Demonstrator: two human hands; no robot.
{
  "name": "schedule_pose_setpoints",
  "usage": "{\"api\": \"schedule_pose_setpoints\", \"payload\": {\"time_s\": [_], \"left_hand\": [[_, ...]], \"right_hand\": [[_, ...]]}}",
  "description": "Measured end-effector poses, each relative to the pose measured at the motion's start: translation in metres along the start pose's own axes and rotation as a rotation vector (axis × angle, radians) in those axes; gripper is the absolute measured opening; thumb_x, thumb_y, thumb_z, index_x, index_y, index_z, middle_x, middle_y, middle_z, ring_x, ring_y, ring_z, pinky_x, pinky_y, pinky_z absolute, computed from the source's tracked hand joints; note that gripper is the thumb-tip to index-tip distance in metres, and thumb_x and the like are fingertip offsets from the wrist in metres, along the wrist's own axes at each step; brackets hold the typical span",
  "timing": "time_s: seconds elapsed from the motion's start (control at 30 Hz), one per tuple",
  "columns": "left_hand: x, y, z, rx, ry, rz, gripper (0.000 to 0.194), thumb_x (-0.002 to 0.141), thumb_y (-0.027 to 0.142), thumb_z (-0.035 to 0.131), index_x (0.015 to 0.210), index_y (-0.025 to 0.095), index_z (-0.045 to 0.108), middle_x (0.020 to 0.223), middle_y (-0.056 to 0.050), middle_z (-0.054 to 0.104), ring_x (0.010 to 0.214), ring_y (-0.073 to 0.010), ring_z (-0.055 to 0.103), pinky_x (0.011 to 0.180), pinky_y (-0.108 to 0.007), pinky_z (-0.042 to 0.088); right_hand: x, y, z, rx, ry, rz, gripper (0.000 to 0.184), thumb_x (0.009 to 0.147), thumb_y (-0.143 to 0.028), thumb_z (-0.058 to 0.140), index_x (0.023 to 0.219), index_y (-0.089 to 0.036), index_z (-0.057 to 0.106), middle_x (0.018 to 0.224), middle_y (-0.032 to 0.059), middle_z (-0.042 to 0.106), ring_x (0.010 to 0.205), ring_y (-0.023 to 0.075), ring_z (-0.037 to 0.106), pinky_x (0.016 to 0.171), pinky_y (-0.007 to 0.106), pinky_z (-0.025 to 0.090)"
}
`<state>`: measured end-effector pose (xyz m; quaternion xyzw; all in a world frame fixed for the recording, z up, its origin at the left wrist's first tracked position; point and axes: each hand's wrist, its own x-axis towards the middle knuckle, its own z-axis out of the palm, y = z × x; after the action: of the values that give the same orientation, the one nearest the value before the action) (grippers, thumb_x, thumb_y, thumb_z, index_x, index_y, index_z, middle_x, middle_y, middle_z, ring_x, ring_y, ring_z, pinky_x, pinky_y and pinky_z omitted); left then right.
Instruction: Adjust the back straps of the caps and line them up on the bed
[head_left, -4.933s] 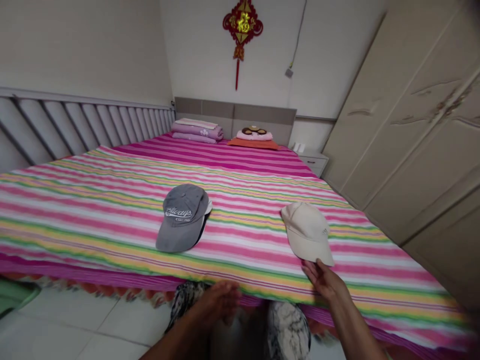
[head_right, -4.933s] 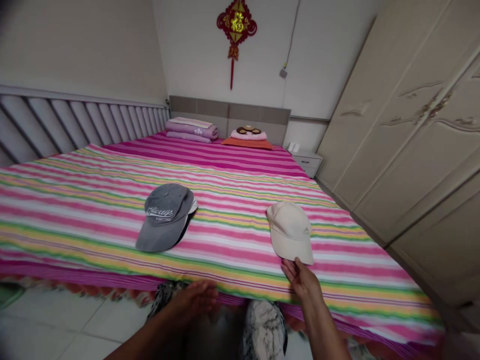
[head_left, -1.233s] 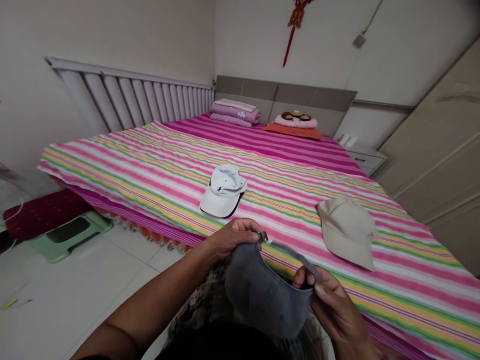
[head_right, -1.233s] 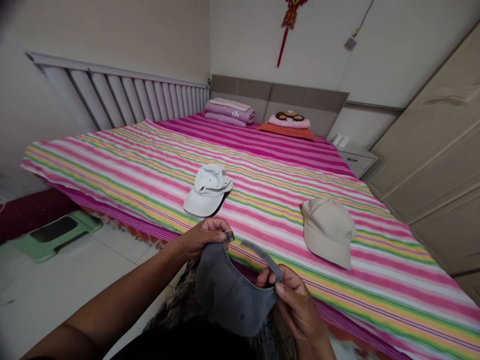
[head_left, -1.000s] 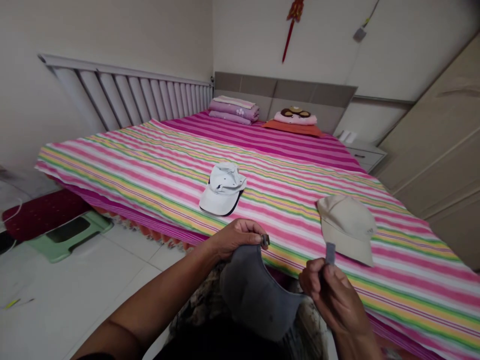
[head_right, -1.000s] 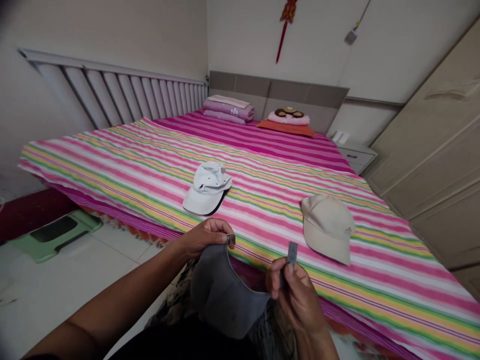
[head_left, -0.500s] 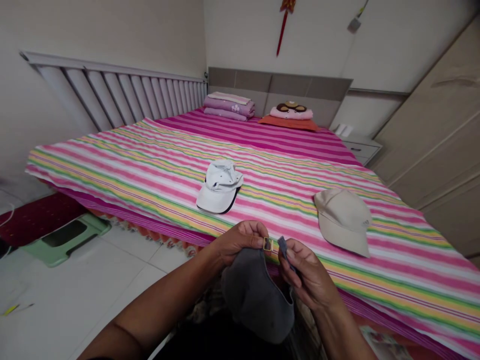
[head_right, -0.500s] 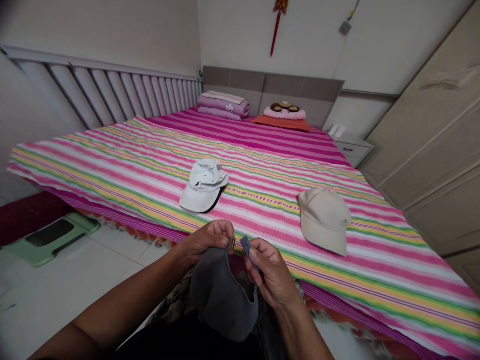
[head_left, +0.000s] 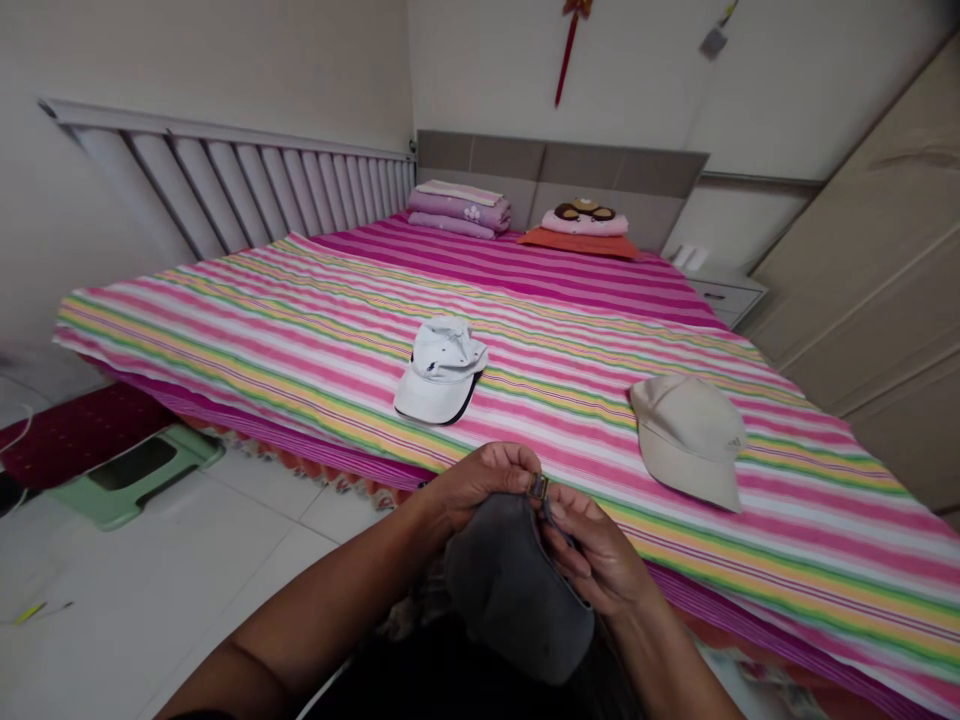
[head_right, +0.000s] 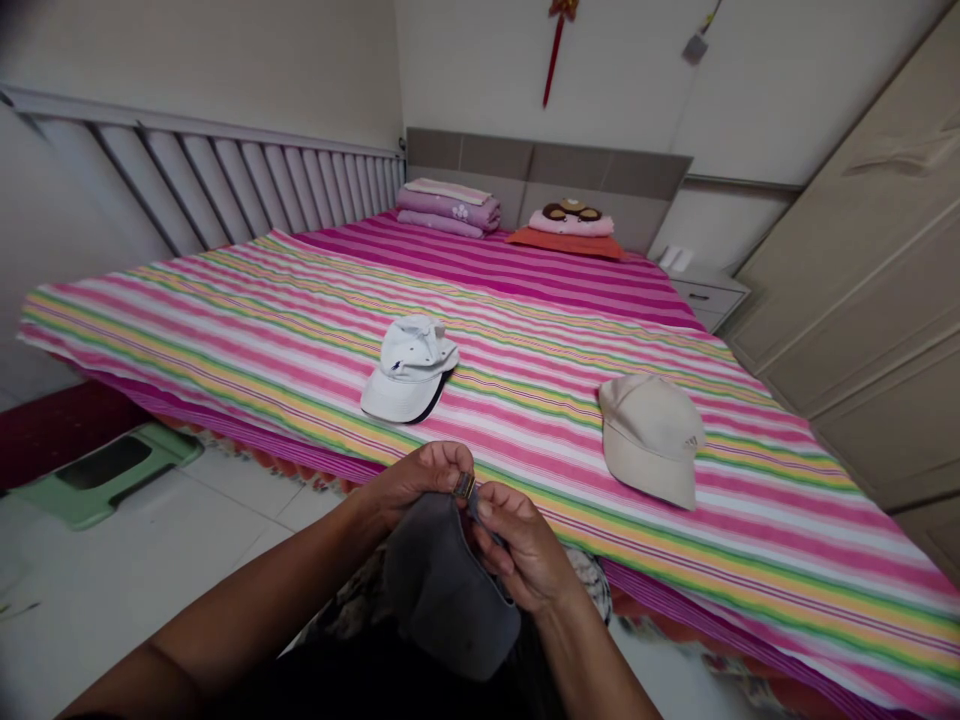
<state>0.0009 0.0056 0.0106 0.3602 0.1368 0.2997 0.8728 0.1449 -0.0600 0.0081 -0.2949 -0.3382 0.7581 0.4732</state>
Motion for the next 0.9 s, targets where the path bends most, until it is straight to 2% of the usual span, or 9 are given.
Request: {"api": "schedule_pose_setpoints", "payload": {"time_s": [0.2,0.47,0.63,0.77,0.9], "left_hand": [[-0.002,0.001,0.0,0.018,0.04,-0.002,0.028,0.052,0.022,0.078,0.069,0.008,0.062,0.061,-0.003,0.063,0.051,-0.0073,0.056,0.051,-0.016,0.041],[-0.004,0.002,0.0,0.052,0.08,-0.013,0.027,0.051,0.022,0.078,0.068,0.008,0.063,0.061,-0.003,0.063,0.051,-0.0075,0.056,0.051,-0.017,0.041],[-0.004,0.002,0.001,0.068,0.104,-0.005,0.027,0.051,0.021,0.079,0.069,0.008,0.064,0.06,-0.003,0.063,0.051,-0.0079,0.056,0.051,-0.017,0.042],[-0.004,0.001,0.001,0.108,0.119,0.02,0.026,0.052,0.02,0.078,0.07,0.008,0.063,0.061,-0.003,0.063,0.053,-0.0075,0.056,0.053,-0.017,0.041],[-0.005,0.001,-0.001,0.125,0.126,0.001,0.026,0.053,0.02,0.078,0.07,0.008,0.063,0.061,-0.003,0.063,0.052,-0.0073,0.056,0.051,-0.016,0.041]], "right_hand": [[0.001,-0.001,-0.002,-0.03,0.059,0.009,0.023,0.069,-0.033,0.067,0.066,-0.015,0.052,0.035,-0.0101,0.039,0.028,-0.0002,0.015,0.033,0.015,0.012],[0.003,-0.005,-0.003,-0.187,0.096,-0.065,0.02,0.069,-0.031,0.067,0.065,-0.015,0.056,0.039,-0.0077,0.045,0.03,0.0005,0.02,0.034,0.017,0.009],[0.005,-0.007,-0.006,-0.299,0.136,-0.121,0.021,0.071,-0.032,0.065,0.066,-0.014,0.057,0.044,-0.0049,0.051,0.031,0.0011,0.023,0.035,0.018,0.008],[0.004,-0.009,-0.005,-0.315,0.124,-0.132,0.02,0.072,-0.032,0.064,0.067,-0.013,0.057,0.046,-0.0043,0.051,0.032,0.0006,0.023,0.036,0.018,0.008],[0.002,-0.012,0.0,-0.272,0.138,-0.158,0.017,0.07,-0.027,0.065,0.077,-0.016,0.054,0.052,-0.0065,0.047,0.035,0.0014,0.024,0.037,0.017,0.011]]}}
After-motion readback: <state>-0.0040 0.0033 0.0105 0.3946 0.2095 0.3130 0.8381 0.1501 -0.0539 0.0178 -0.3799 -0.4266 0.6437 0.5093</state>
